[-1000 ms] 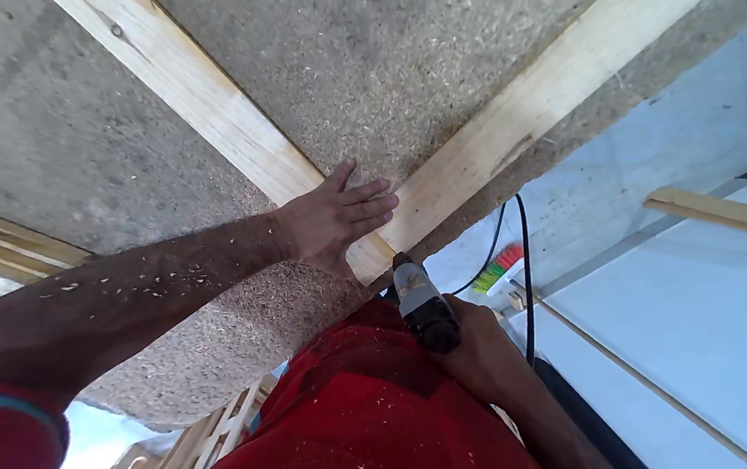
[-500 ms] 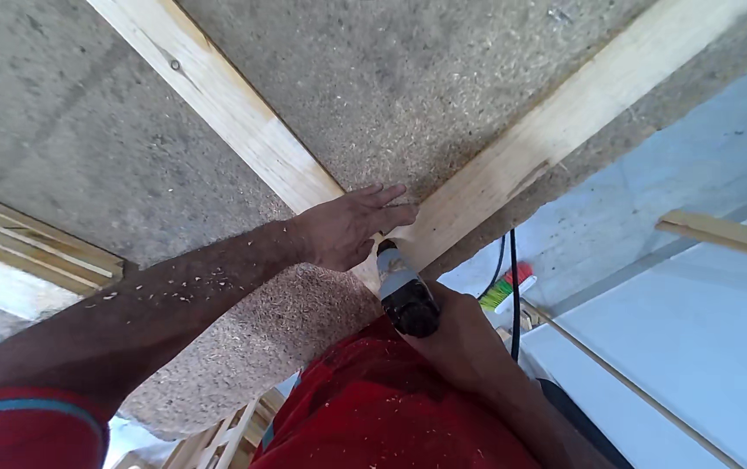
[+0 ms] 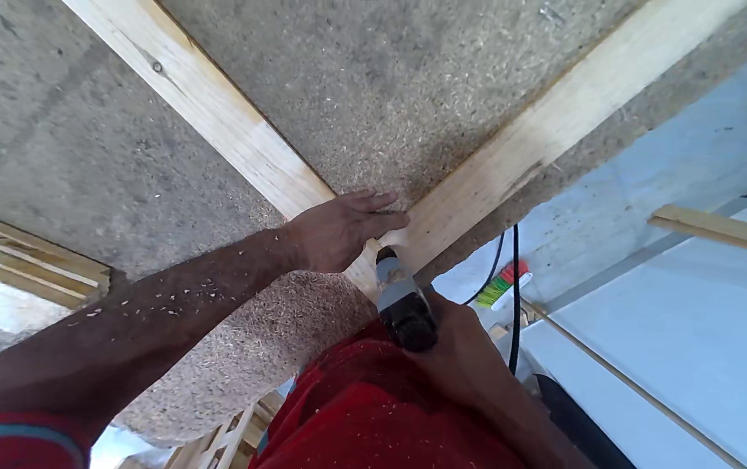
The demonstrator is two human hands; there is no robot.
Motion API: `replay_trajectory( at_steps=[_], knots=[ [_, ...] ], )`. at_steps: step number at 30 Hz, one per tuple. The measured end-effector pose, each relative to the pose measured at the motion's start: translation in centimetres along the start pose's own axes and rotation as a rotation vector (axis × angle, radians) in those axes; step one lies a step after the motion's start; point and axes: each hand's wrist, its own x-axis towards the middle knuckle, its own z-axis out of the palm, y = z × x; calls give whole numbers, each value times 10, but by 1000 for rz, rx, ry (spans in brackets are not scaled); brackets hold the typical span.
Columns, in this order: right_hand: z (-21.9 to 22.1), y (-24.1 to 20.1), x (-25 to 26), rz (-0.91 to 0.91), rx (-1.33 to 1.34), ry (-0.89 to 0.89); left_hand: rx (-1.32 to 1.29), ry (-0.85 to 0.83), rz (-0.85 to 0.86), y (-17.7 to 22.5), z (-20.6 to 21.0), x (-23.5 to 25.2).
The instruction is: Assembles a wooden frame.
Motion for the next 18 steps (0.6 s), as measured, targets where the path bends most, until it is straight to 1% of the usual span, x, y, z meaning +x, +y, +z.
replay_trajectory(
  at_steps=[2, 5, 9, 12, 18],
  knots=[
    [3, 5, -3, 11, -17, 8, 0, 4, 3, -1, 2, -1],
    [6, 13, -9, 16, 32, 28, -5, -7, -9, 1, 1, 0],
    [7, 27, -14, 25, 41, 10, -10, 24, -9, 1, 2, -1],
    [7, 31, -18, 54, 12, -13, -14, 31, -10, 2, 2, 0],
    [5, 41, -22, 54, -2, -42, -14, 44, -39, 4, 2, 0]
  ],
)
